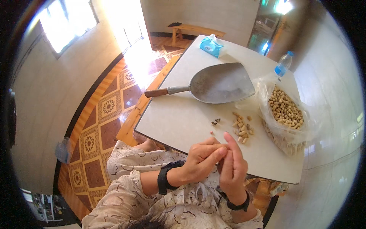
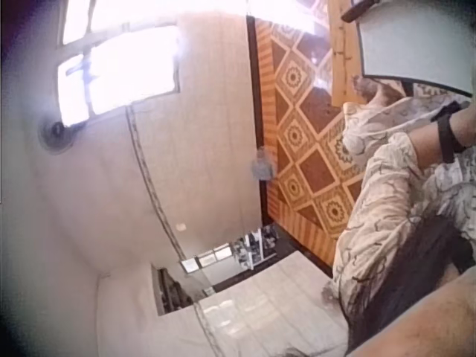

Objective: Peeling peanuts by hand at a table.

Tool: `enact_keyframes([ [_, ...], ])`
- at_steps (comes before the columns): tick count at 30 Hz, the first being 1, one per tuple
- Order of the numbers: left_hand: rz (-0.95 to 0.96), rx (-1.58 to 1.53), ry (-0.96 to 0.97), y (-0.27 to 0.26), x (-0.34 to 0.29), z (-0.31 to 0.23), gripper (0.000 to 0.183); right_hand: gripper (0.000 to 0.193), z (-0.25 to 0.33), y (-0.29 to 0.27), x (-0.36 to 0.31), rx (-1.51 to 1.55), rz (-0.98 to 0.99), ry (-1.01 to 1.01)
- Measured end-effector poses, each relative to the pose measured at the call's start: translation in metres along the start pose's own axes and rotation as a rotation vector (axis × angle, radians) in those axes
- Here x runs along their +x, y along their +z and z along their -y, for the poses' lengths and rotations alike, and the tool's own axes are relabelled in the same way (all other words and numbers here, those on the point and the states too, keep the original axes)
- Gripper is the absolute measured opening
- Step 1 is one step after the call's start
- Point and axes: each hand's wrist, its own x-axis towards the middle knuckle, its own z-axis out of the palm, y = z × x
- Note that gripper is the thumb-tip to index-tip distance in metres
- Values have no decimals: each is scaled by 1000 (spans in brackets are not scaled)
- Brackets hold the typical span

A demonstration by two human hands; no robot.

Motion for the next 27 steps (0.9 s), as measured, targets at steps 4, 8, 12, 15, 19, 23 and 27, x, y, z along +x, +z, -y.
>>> enact_keyframes([
  [4,-138,-90,-23,-2,-13,19,20,31,-3,28,3,6,-29,146],
  [8,-259,7,-32,-6,-16,41,21,30,-21,45,8,104,-78,243],
  [12,-285,-334,-327,0,-10,54,26,28,-25,38,15,346,-71,448],
  [15,-238,-477,-466,-1,-5,59,26,27,-34,36,17,502,-91,511],
  [19,-215,-366,-452,1,-7,75,27,26,-51,37,18,341,-85,474],
  [23,-223,-276,-448,-6,-11,85,27,26,-53,35,19,474,-26,627],
  [27,-271,-427,-506,-4,-10,67,26,27,-62,46,13,-33,-65,148],
])
